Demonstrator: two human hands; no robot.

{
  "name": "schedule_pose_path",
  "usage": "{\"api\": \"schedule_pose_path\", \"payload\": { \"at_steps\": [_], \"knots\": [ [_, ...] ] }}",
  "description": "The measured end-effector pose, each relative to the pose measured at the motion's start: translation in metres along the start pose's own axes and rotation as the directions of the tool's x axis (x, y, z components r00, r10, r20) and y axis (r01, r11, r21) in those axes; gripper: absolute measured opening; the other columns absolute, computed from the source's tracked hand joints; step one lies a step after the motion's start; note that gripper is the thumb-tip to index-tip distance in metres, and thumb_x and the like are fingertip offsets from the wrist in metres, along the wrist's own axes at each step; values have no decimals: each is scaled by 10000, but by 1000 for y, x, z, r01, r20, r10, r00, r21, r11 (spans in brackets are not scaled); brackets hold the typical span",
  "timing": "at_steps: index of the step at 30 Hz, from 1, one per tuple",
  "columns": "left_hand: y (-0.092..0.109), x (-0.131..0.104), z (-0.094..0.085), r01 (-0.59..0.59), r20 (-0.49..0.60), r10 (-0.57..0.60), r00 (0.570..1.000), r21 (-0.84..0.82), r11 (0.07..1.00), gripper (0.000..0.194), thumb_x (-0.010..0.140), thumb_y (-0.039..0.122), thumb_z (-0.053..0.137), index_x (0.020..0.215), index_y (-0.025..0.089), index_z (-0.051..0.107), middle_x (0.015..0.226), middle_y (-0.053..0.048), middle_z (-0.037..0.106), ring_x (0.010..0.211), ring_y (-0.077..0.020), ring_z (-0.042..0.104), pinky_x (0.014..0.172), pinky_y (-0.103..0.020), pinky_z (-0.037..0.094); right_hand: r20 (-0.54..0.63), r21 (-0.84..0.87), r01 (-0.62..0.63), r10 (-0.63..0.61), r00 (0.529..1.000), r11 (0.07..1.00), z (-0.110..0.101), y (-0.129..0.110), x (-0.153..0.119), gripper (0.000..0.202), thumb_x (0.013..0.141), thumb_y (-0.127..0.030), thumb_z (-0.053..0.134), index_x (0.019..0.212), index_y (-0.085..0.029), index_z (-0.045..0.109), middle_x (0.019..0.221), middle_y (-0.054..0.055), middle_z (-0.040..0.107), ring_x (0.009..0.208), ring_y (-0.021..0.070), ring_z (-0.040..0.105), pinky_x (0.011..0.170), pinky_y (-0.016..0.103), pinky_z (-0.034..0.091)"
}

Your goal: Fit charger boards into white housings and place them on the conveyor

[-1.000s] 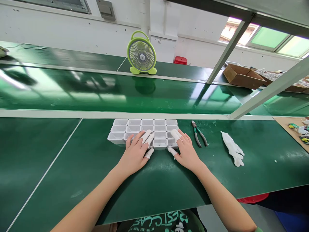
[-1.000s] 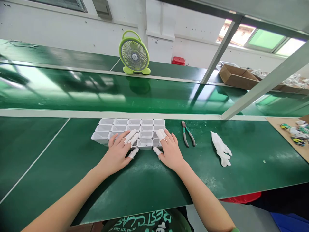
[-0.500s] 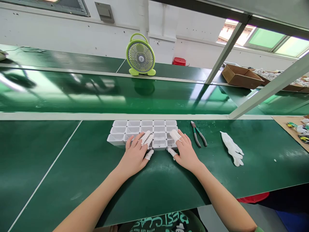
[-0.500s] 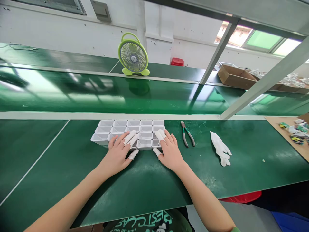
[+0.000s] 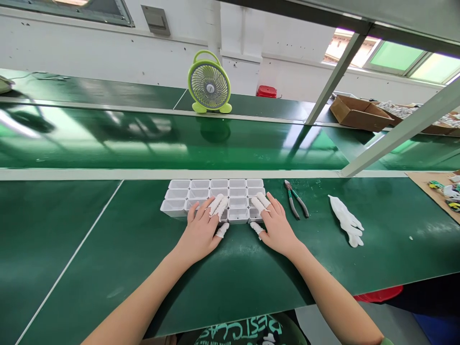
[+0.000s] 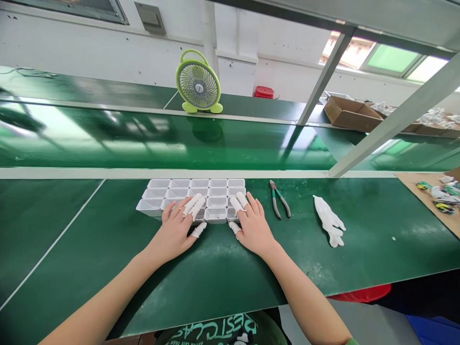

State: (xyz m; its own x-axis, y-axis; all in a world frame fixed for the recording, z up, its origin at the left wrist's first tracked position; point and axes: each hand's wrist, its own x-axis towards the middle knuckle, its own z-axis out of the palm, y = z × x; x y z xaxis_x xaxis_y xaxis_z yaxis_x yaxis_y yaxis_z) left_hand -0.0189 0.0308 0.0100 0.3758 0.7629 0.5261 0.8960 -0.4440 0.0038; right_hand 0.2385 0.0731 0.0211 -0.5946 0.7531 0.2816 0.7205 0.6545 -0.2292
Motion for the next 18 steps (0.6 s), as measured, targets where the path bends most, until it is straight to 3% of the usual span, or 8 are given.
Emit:
{"api": "schedule_pose_path", "payload": {
  "at_steps": [11,18],
  "knots": [
    [-3,1,-2,-3,-18,4,1000,38,999,250,1003,293,451,851,149,587,1324,-265,600,1343,-370,498,1124,-555,306,3,36,-8,8,1000,999,-2,1,1,232,902,-189,523,1104,-149,629,1488,213,503,1524,395,245,1164,664,337],
    [-3,-1,2,13,31,-14,999,45,999,249,999,301,441,906,159,624,1308,-225,626,1375,-347,465,1133,-555,308,64,43,-53,50,997,998,-6,-1,3,348,911,-205,527,1247,-143,595,1558,186,436,1531,385,233,1172,650,330]
  ]
}}
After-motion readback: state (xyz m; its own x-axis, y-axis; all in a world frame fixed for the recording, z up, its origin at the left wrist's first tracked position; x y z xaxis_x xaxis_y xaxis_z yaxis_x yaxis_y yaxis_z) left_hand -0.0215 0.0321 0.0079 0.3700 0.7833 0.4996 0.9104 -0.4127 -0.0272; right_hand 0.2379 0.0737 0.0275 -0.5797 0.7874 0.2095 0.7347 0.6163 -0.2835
